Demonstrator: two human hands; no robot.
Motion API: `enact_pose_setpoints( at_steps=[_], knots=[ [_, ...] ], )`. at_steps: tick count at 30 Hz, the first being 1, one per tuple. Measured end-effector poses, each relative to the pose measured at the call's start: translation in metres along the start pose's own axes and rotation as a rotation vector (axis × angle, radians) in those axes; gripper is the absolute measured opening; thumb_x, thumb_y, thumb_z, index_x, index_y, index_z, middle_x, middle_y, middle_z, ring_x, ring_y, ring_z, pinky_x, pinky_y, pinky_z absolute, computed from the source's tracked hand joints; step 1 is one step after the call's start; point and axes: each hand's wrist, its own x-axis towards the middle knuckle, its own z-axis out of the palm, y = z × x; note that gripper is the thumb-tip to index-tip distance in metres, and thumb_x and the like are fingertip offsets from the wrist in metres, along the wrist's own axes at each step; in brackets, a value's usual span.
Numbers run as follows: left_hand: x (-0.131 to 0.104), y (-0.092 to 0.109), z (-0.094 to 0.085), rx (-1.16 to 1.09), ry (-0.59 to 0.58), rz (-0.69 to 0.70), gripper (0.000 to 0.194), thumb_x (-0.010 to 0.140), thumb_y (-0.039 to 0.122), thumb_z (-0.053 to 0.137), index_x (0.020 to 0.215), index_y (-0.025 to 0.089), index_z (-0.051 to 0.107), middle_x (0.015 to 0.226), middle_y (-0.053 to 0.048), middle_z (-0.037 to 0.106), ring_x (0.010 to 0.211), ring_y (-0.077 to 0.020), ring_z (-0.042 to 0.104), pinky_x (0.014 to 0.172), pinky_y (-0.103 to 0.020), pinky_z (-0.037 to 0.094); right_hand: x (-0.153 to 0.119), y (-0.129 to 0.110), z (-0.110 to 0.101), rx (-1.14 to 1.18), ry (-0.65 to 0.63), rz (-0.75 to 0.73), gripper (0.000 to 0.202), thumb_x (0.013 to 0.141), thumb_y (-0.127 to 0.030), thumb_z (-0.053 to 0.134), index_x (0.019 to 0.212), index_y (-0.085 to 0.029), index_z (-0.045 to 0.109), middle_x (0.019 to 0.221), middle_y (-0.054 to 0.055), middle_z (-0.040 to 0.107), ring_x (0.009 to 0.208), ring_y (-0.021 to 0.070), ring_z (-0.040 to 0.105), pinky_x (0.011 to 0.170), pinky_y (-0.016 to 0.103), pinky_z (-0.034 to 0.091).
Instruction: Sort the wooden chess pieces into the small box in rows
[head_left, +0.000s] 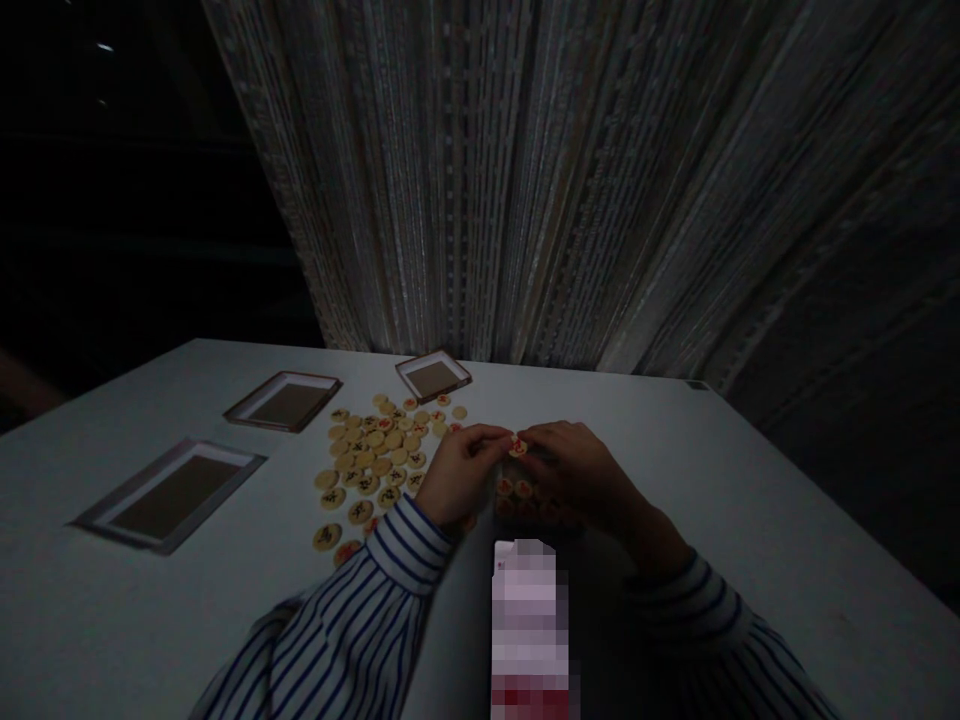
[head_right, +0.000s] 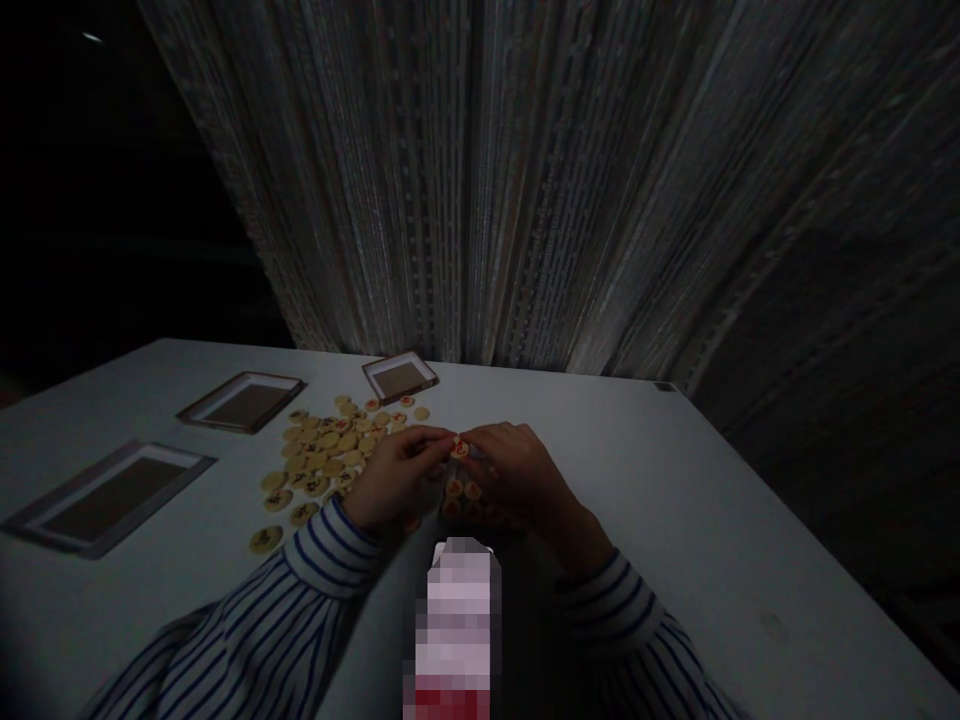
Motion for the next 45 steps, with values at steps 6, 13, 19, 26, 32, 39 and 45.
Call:
enact_pose_setpoints(
  at_steps=[6, 13, 19, 26, 32, 39, 45],
  knots=[
    [-0.008, -0.011, 0.003, -0.064, 0.040, -0.021, 0.013, 0.067, 0.022, 0.064, 0.076, 0.015, 0.071, 0.077, -0.003, 0.072, 0.078, -0.0166, 0.064, 0.076, -0.028, 0.050, -0.009, -0.001, 0.004, 0.005, -0.097, -0.005, 0.025, 0.091, -0.033, 0.041, 0.103, -0.019, 0.058, 0.095, 0.006, 0.067, 0.084, 0.0164, 0.059, 0.070, 0.031, 0.037],
    [-0.011, -0.015, 0.003, -0.027, 0.060, -0.055, 0.012, 0.068, 0.021, 0.065, 0.075, 0.015, 0.071, 0.078, -0.004, 0.073, 0.076, -0.0179, 0.066, 0.075, -0.029, 0.051, -0.011, -0.010, -0.001, 0.014, -0.108, -0.003, 0.025, 0.091, -0.031, 0.040, 0.105, -0.020, 0.057, 0.093, 0.005, 0.067, 0.080, 0.0160, 0.057, 0.069, 0.031, 0.036],
    [-0.011, -0.022, 0.003, 0.047, 0.080, -0.036, 0.013, 0.068, 0.023, 0.064, 0.076, 0.016, 0.072, 0.076, -0.004, 0.073, 0.074, -0.0186, 0.066, 0.072, -0.030, 0.052, -0.013, -0.008, 0.003, 0.014, -0.100, -0.009, 0.023, 0.090, -0.032, 0.040, 0.100, -0.020, 0.057, 0.087, 0.004, 0.066, 0.075, 0.0159, 0.055, 0.066, 0.030, 0.034],
    [-0.011, -0.024, 0.004, 0.084, 0.069, -0.021, 0.012, 0.070, 0.024, 0.062, 0.075, 0.017, 0.071, 0.075, -0.003, 0.073, 0.073, -0.0187, 0.066, 0.071, -0.030, 0.052, -0.014, -0.004, 0.007, -0.005, -0.121, 0.009, 0.021, 0.089, -0.034, 0.043, 0.094, -0.020, 0.058, 0.080, 0.002, 0.065, 0.073, 0.0152, 0.054, 0.064, 0.030, 0.032],
    [-0.012, -0.021, 0.005, 0.064, 0.065, -0.028, 0.011, 0.069, 0.022, 0.062, 0.074, 0.017, 0.071, 0.076, -0.003, 0.073, 0.075, -0.0187, 0.066, 0.073, -0.030, 0.052, -0.015, -0.005, 0.006, 0.017, -0.099, -0.001, 0.022, 0.089, -0.033, 0.043, 0.098, -0.019, 0.057, 0.089, 0.004, 0.065, 0.080, 0.0158, 0.054, 0.069, 0.031, 0.035],
    [-0.011, -0.026, 0.005, 0.072, 0.068, -0.020, 0.012, 0.070, 0.021, 0.062, 0.076, 0.016, 0.071, 0.075, -0.004, 0.073, 0.074, -0.0186, 0.066, 0.071, -0.029, 0.052, -0.015, -0.004, 0.007, 0.005, -0.079, -0.020, 0.020, 0.089, -0.032, 0.044, 0.096, -0.019, 0.056, 0.090, 0.005, 0.065, 0.079, 0.0170, 0.054, 0.068, 0.031, 0.035],
    [-0.011, -0.027, 0.005, 0.092, 0.043, -0.022, 0.014, 0.071, 0.021, 0.061, 0.079, 0.016, 0.071, 0.075, -0.004, 0.073, 0.073, -0.0189, 0.066, 0.069, -0.029, 0.052, -0.013, -0.007, 0.006, 0.008, -0.100, 0.018, 0.020, 0.090, -0.031, 0.042, 0.096, -0.019, 0.058, 0.091, 0.004, 0.065, 0.080, 0.0169, 0.054, 0.070, 0.032, 0.035]
  ],
)
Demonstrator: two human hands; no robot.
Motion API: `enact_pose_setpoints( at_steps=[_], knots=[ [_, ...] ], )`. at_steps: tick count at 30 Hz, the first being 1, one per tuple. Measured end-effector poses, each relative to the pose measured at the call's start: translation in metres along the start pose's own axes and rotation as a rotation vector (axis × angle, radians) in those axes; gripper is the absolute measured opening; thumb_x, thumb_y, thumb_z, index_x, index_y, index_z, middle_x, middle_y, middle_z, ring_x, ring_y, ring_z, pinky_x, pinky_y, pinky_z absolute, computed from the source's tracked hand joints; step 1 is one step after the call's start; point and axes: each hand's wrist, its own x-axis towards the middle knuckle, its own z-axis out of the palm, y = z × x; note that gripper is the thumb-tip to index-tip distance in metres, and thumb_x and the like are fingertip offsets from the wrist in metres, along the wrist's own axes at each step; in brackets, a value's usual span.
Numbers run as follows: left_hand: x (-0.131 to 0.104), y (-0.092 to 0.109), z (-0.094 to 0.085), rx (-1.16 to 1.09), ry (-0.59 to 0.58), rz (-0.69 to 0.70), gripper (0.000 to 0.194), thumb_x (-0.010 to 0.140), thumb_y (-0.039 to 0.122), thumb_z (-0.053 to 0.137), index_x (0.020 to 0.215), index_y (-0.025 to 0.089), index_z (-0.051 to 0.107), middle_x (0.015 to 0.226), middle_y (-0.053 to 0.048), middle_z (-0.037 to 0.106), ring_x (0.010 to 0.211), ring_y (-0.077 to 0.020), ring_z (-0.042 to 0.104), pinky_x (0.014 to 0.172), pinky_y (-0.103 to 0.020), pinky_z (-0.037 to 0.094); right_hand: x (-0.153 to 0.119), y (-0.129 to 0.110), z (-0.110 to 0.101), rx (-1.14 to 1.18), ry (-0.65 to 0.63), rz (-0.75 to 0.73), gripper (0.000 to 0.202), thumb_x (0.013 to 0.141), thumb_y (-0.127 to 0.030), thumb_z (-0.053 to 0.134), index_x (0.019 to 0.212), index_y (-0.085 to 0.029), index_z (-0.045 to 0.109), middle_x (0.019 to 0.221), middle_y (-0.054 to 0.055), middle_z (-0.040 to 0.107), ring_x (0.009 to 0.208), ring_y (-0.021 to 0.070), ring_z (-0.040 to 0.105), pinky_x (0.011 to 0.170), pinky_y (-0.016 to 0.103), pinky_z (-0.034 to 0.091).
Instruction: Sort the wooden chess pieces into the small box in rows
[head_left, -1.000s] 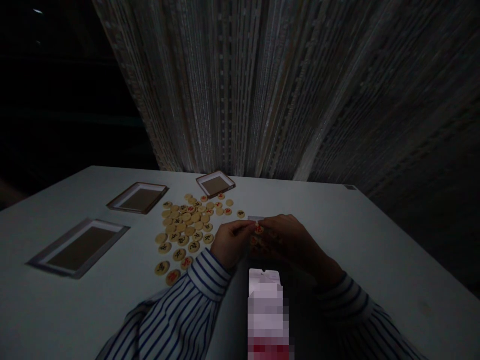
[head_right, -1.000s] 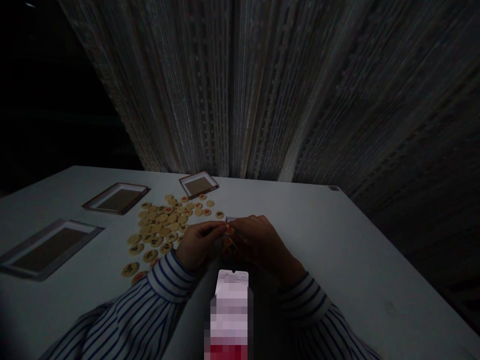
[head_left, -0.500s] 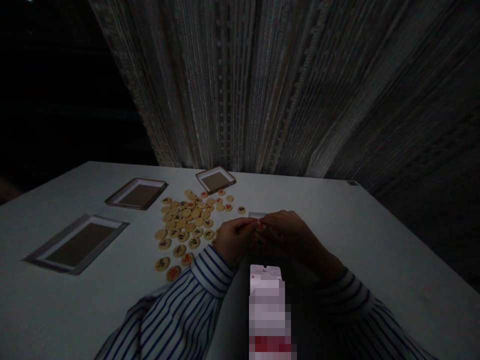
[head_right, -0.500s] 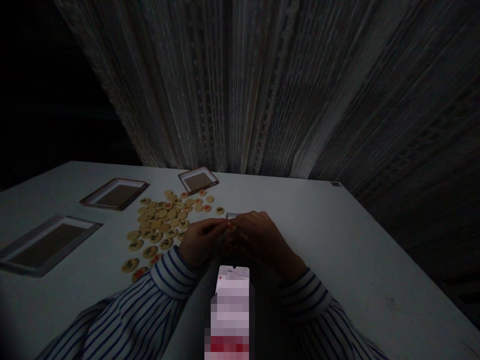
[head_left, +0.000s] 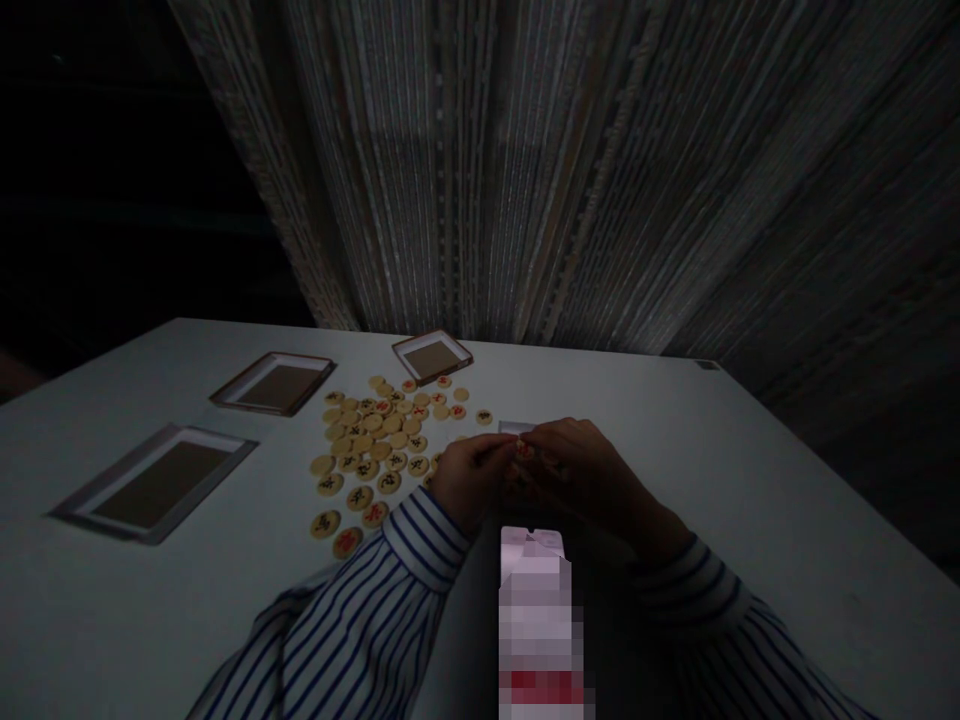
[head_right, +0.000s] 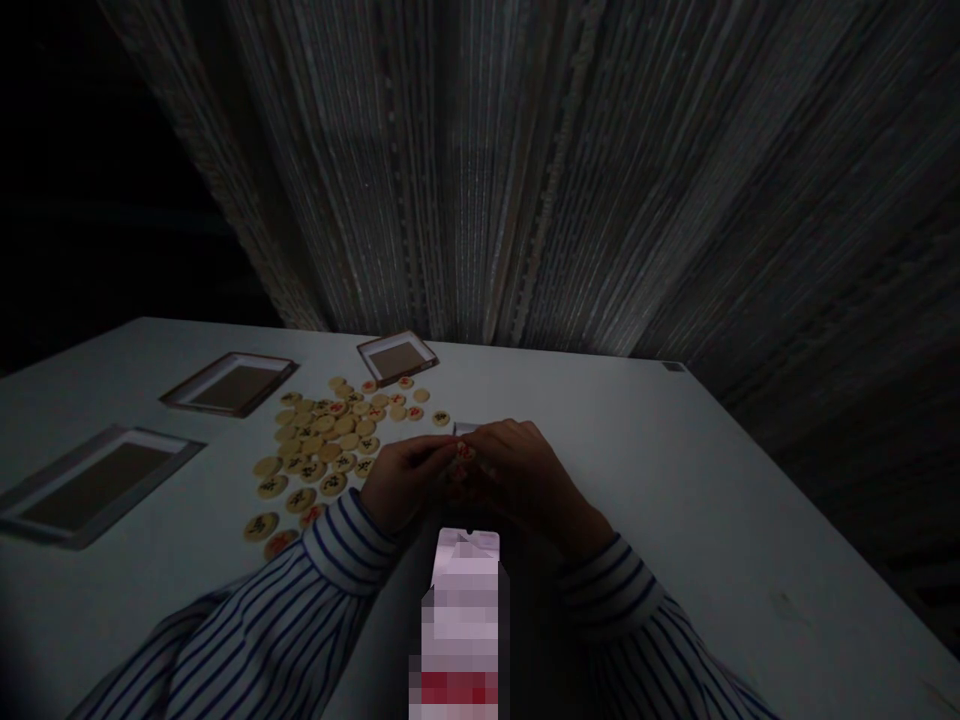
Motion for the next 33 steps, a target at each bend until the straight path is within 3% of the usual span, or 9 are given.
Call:
enact_pose_setpoints(
  at_steps=[11, 19, 33],
  knots=[
    [0.002, -0.003, -0.003, 0.137, 0.051, 0.032, 0.016, 0.073, 0.021, 0.059, 0.080, 0.014, 0.071, 0.079, -0.006, 0.072, 0.076, -0.0188, 0.066, 0.073, -0.030, 0.051, -0.003, 0.010, 0.005, -0.027, 0.029, -0.016, 0.017, 0.085, -0.029, 0.049, 0.097, -0.018, 0.056, 0.091, 0.007, 0.065, 0.083, 0.0182, 0.055, 0.069, 0.031, 0.035],
    [0.004, -0.017, -0.005, 0.294, 0.090, 0.073, 0.020, 0.077, 0.024, 0.055, 0.088, 0.017, 0.070, 0.083, -0.006, 0.072, 0.077, -0.0174, 0.065, 0.073, -0.030, 0.051, -0.004, 0.018, 0.006, -0.061, -0.065, 0.066, 0.018, 0.084, -0.027, 0.048, 0.097, -0.018, 0.057, 0.092, 0.007, 0.065, 0.083, 0.0179, 0.056, 0.069, 0.030, 0.035],
    [-0.001, -0.003, -0.006, 0.643, 0.067, 0.192, 0.017, 0.077, 0.017, 0.056, 0.088, 0.018, 0.069, 0.085, -0.004, 0.071, 0.079, -0.0163, 0.065, 0.075, -0.029, 0.052, -0.008, 0.031, 0.010, -0.138, -0.160, 0.117, 0.025, 0.077, -0.026, 0.054, 0.101, -0.020, 0.058, 0.099, 0.007, 0.065, 0.087, 0.0198, 0.056, 0.070, 0.031, 0.036]
  ],
)
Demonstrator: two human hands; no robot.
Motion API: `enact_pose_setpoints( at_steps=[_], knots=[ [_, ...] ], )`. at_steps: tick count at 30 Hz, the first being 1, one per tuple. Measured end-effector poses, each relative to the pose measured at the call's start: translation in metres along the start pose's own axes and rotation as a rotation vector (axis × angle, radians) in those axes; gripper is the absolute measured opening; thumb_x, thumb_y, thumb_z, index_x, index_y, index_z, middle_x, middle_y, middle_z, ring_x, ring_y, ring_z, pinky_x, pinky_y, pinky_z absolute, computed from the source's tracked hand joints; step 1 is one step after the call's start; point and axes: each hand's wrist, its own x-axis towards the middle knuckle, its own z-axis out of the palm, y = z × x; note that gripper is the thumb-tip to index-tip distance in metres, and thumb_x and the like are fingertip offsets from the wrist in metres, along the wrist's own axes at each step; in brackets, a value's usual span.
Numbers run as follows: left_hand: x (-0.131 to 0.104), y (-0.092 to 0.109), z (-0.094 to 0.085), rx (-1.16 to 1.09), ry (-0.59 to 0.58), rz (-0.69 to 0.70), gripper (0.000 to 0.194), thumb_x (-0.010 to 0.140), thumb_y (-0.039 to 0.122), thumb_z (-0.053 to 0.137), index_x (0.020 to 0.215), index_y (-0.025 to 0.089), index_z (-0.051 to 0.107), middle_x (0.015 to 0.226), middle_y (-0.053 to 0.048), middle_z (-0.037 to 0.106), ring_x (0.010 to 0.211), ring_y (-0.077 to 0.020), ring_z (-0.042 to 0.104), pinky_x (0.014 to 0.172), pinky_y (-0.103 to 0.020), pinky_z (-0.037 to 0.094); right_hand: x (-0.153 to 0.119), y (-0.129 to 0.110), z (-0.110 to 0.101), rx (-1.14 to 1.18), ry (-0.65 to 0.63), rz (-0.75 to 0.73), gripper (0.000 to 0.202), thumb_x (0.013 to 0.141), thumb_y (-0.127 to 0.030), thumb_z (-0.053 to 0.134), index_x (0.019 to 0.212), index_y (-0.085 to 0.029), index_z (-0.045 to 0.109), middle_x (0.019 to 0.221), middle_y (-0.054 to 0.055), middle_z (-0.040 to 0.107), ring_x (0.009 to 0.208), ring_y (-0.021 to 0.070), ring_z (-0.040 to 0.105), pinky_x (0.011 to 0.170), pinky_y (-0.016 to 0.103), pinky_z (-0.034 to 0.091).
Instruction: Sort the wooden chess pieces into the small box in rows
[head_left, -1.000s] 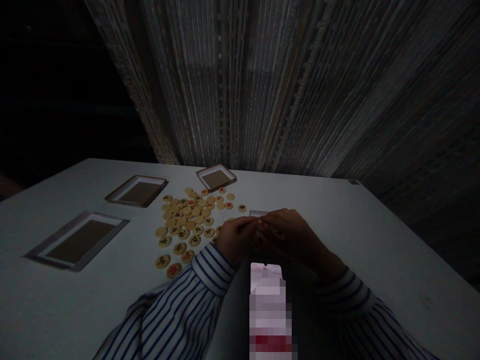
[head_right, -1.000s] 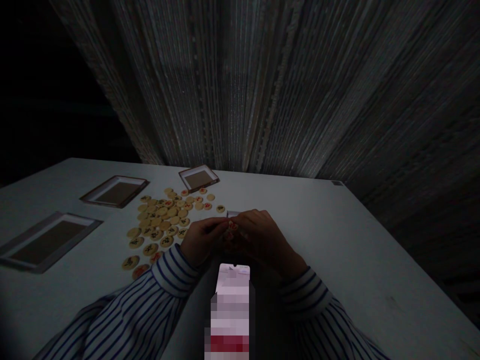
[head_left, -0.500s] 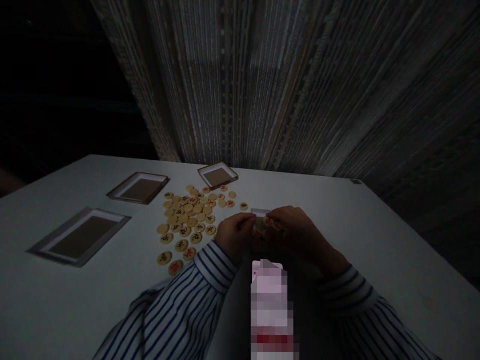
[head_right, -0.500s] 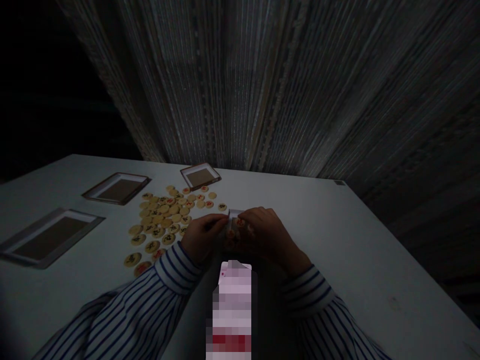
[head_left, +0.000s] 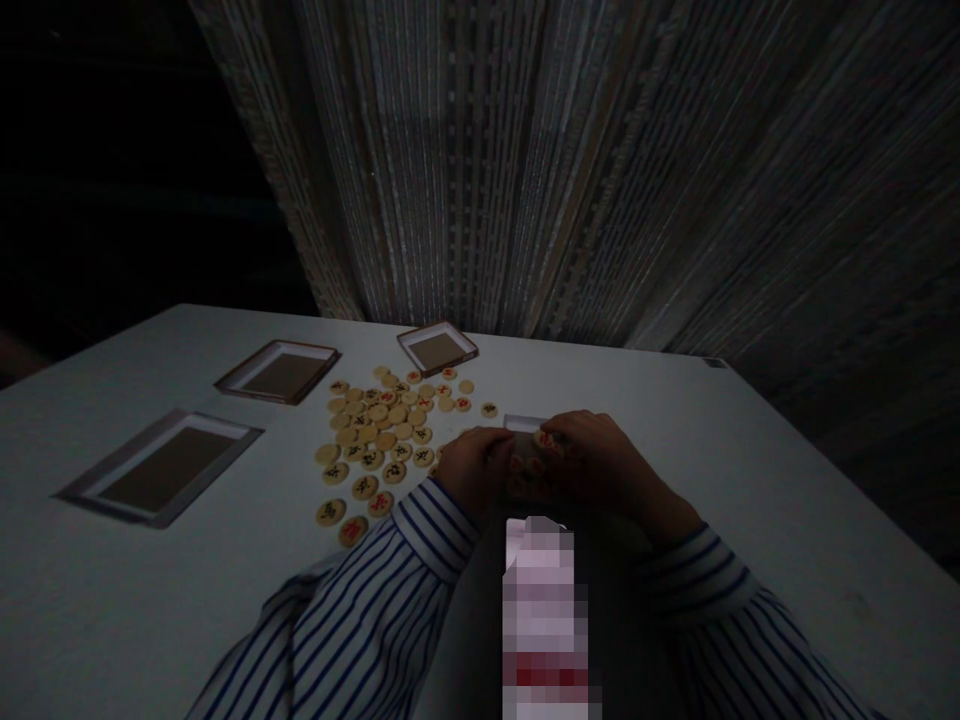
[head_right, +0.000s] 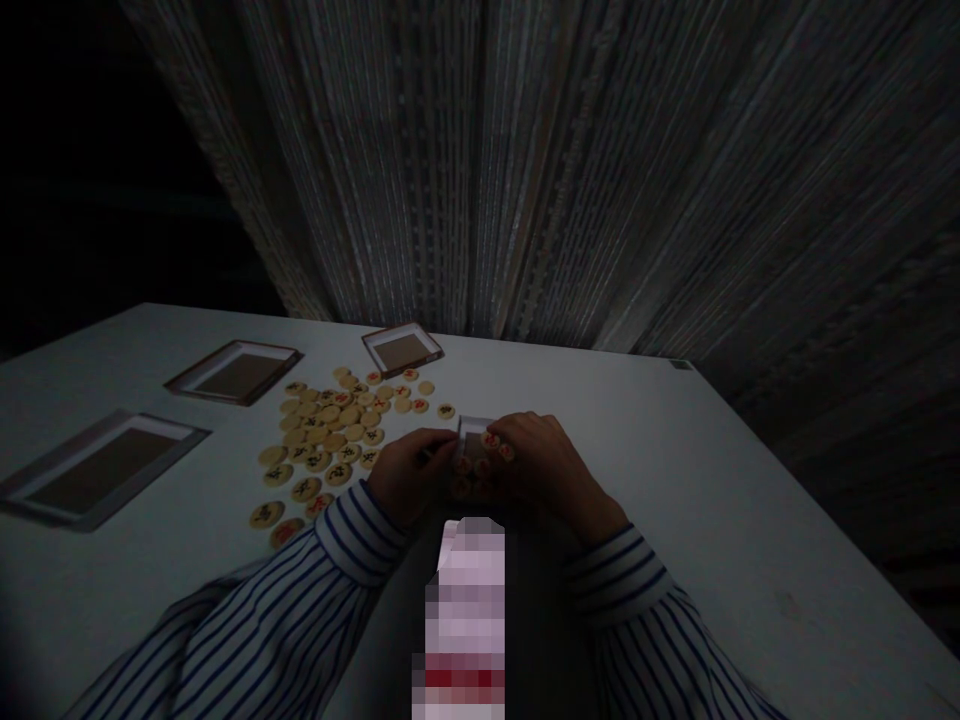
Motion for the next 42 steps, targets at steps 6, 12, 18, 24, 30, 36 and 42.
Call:
enact_pose_setpoints(
  at_steps=[6, 12, 18, 24, 30, 36, 42],
  knots=[
    [0.000, 0.001, -0.001, 0.058, -0.039, -0.020, 0.018, 0.077, 0.014, 0.057, 0.091, 0.016, 0.068, 0.088, -0.006, 0.071, 0.082, -0.0168, 0.065, 0.076, -0.029, 0.051, 0.003, 0.003, 0.003, -0.045, -0.057, 0.010, 0.024, 0.079, -0.027, 0.052, 0.100, -0.020, 0.060, 0.094, 0.007, 0.066, 0.084, 0.0192, 0.057, 0.069, 0.030, 0.035],
    [-0.001, -0.001, 0.002, 0.103, -0.033, 0.011, 0.019, 0.077, 0.015, 0.056, 0.092, 0.017, 0.068, 0.088, -0.005, 0.071, 0.081, -0.0168, 0.064, 0.077, -0.030, 0.051, 0.002, 0.003, 0.004, -0.103, -0.101, 0.015, 0.024, 0.082, -0.029, 0.049, 0.103, -0.023, 0.060, 0.091, 0.006, 0.067, 0.081, 0.0184, 0.057, 0.068, 0.031, 0.034],
    [-0.001, -0.002, 0.002, 0.117, -0.037, 0.032, 0.019, 0.078, 0.015, 0.055, 0.092, 0.017, 0.068, 0.088, -0.005, 0.070, 0.081, -0.0167, 0.064, 0.077, -0.029, 0.051, 0.005, -0.002, -0.001, -0.115, -0.147, 0.009, 0.023, 0.089, -0.030, 0.041, 0.094, -0.025, 0.062, 0.081, 0.004, 0.067, 0.077, 0.0168, 0.057, 0.064, 0.030, 0.030],
    [-0.002, -0.002, 0.002, 0.122, -0.039, 0.054, 0.018, 0.078, 0.015, 0.055, 0.091, 0.016, 0.067, 0.086, -0.005, 0.070, 0.080, -0.0170, 0.064, 0.075, -0.030, 0.052, 0.004, -0.008, -0.006, -0.085, -0.130, 0.022, 0.020, 0.089, -0.031, 0.043, 0.091, -0.026, 0.062, 0.085, 0.001, 0.068, 0.080, 0.0166, 0.057, 0.067, 0.032, 0.030],
    [-0.003, -0.003, 0.002, 0.112, -0.044, 0.065, 0.016, 0.079, 0.017, 0.054, 0.088, 0.017, 0.068, 0.082, -0.005, 0.069, 0.076, -0.0165, 0.064, 0.073, -0.030, 0.052, 0.001, -0.008, -0.002, -0.065, -0.106, 0.032, 0.017, 0.087, -0.028, 0.047, 0.094, -0.028, 0.063, 0.086, 0.000, 0.068, 0.081, 0.0163, 0.056, 0.072, 0.034, 0.032],
    [-0.004, -0.005, 0.003, 0.095, -0.038, 0.082, 0.018, 0.078, 0.014, 0.055, 0.090, 0.017, 0.068, 0.081, -0.004, 0.069, 0.074, -0.0159, 0.064, 0.072, -0.029, 0.052, 0.001, -0.007, 0.000, -0.039, -0.081, 0.041, 0.017, 0.085, -0.029, 0.052, 0.096, -0.030, 0.065, 0.090, 0.001, 0.068, 0.083, 0.0177, 0.057, 0.073, 0.035, 0.033],
    [-0.004, -0.003, 0.003, 0.104, -0.040, 0.092, 0.017, 0.078, 0.014, 0.055, 0.087, 0.017, 0.068, 0.080, -0.004, 0.069, 0.074, -0.0159, 0.063, 0.073, -0.029, 0.051, 0.001, -0.008, 0.001, -0.030, -0.059, 0.046, 0.016, 0.084, -0.029, 0.053, 0.095, -0.029, 0.065, 0.090, 0.001, 0.069, 0.083, 0.0169, 0.058, 0.073, 0.035, 0.034]
  ],
)
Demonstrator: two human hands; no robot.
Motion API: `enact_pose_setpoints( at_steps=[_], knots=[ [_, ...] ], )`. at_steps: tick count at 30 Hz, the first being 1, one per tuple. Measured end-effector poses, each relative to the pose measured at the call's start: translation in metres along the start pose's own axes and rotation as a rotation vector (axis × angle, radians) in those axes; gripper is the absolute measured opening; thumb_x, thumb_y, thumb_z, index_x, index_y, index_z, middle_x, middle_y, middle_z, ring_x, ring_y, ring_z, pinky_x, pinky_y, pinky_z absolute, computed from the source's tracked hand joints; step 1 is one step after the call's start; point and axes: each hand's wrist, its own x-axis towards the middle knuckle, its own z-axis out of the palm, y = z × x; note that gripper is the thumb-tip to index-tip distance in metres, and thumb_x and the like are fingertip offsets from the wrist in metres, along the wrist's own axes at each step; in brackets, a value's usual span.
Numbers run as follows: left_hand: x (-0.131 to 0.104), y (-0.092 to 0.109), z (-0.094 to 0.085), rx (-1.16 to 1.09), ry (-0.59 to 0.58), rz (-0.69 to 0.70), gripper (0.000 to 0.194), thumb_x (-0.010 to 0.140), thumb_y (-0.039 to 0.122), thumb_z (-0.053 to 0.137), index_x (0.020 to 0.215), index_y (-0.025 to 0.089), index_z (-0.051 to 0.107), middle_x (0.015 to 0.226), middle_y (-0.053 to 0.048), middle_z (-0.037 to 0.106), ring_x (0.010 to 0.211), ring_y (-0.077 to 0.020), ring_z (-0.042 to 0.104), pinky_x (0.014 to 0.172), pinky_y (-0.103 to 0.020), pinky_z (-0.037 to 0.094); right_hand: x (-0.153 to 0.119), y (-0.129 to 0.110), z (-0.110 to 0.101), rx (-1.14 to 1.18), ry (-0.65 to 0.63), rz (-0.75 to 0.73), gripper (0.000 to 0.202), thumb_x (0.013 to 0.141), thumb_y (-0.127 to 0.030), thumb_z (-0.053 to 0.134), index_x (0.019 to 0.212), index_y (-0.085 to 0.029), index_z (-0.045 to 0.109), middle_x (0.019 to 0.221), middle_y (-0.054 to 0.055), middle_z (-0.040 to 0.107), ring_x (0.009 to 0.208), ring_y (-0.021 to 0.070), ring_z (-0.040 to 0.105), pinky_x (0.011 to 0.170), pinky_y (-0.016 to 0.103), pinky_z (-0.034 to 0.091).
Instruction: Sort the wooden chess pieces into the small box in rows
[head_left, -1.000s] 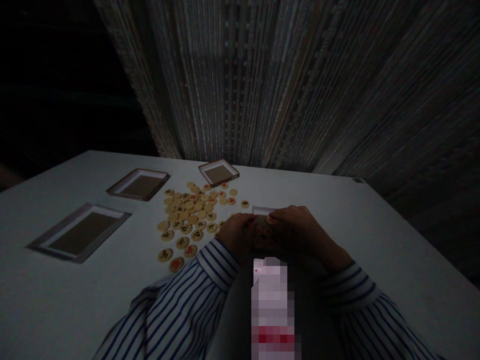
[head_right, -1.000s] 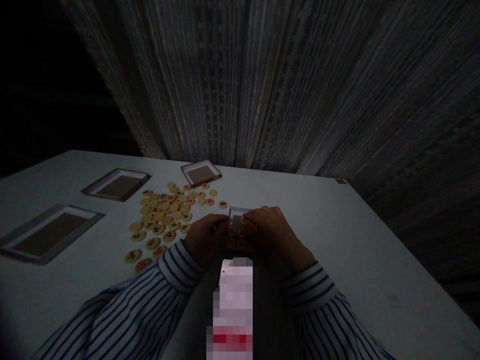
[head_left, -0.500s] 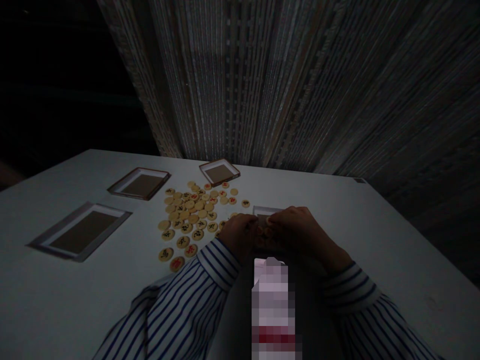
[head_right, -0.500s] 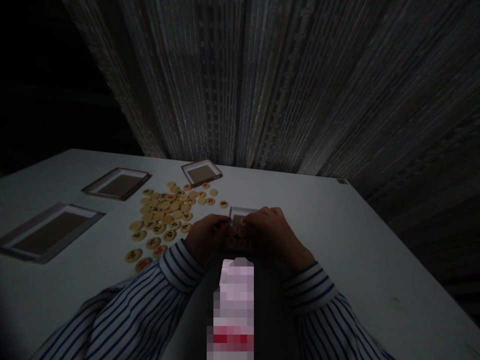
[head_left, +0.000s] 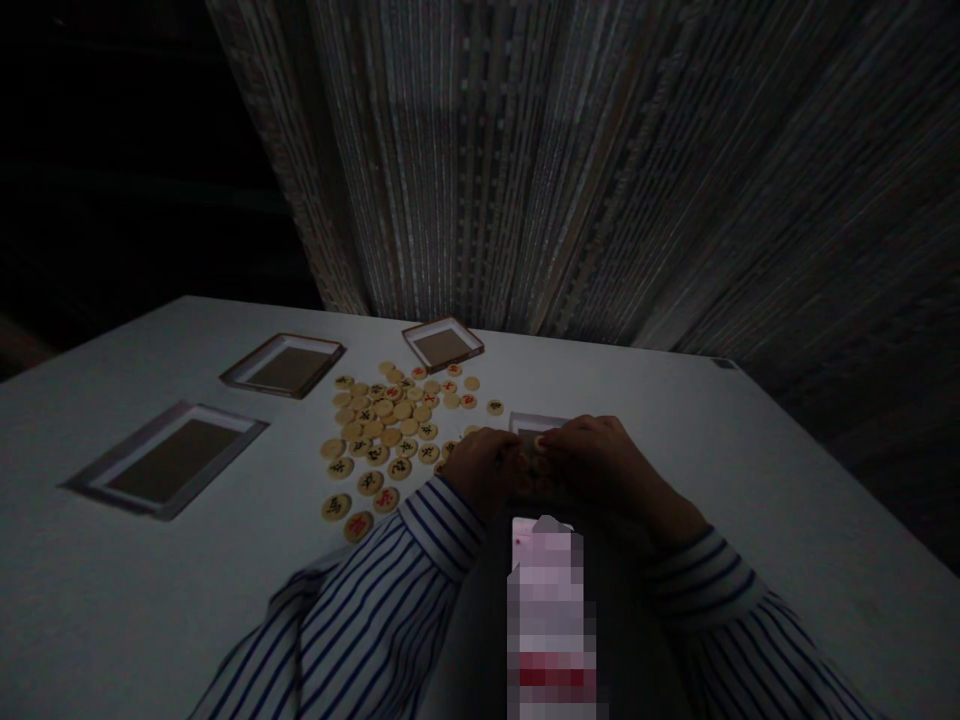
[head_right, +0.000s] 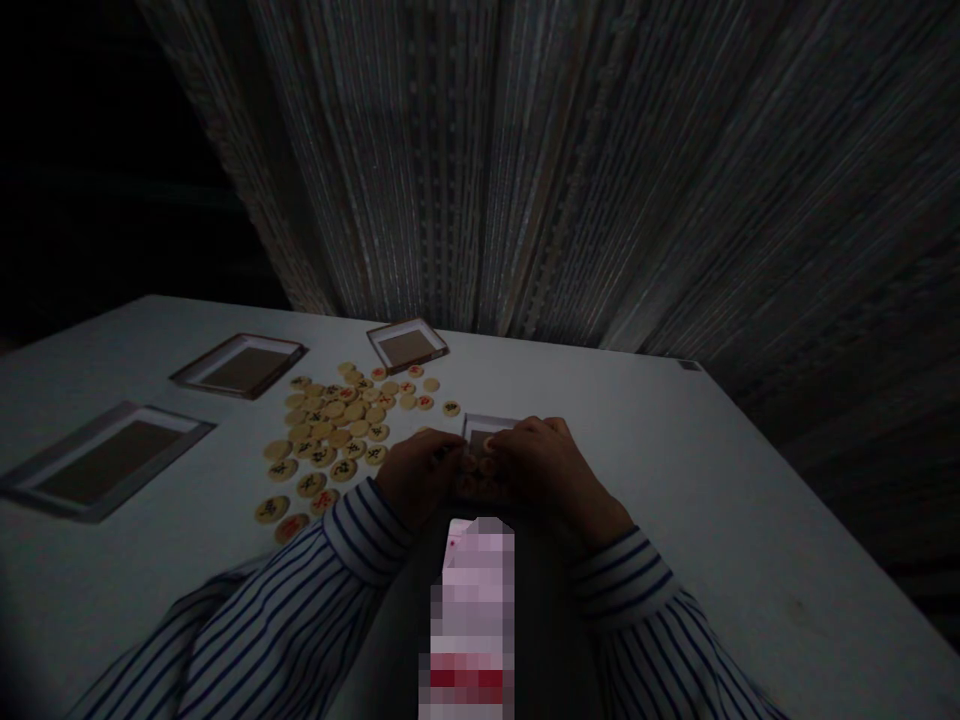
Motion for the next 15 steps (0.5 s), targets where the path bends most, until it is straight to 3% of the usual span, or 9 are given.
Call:
enact_pose_setpoints(
  at_steps=[15],
  knots=[
    [-0.0025, -0.0055, 0.0042, -0.012, 0.031, 0.034, 0.017, 0.077, 0.014, 0.055, 0.087, 0.019, 0.068, 0.081, -0.003, 0.069, 0.075, -0.0155, 0.063, 0.074, -0.029, 0.050, -0.0002, 0.0019, 0.0004, -0.006, -0.042, -0.005, 0.020, 0.082, -0.025, 0.054, 0.098, -0.031, 0.064, 0.094, 0.002, 0.068, 0.086, 0.0180, 0.057, 0.075, 0.037, 0.035]
  ],
)
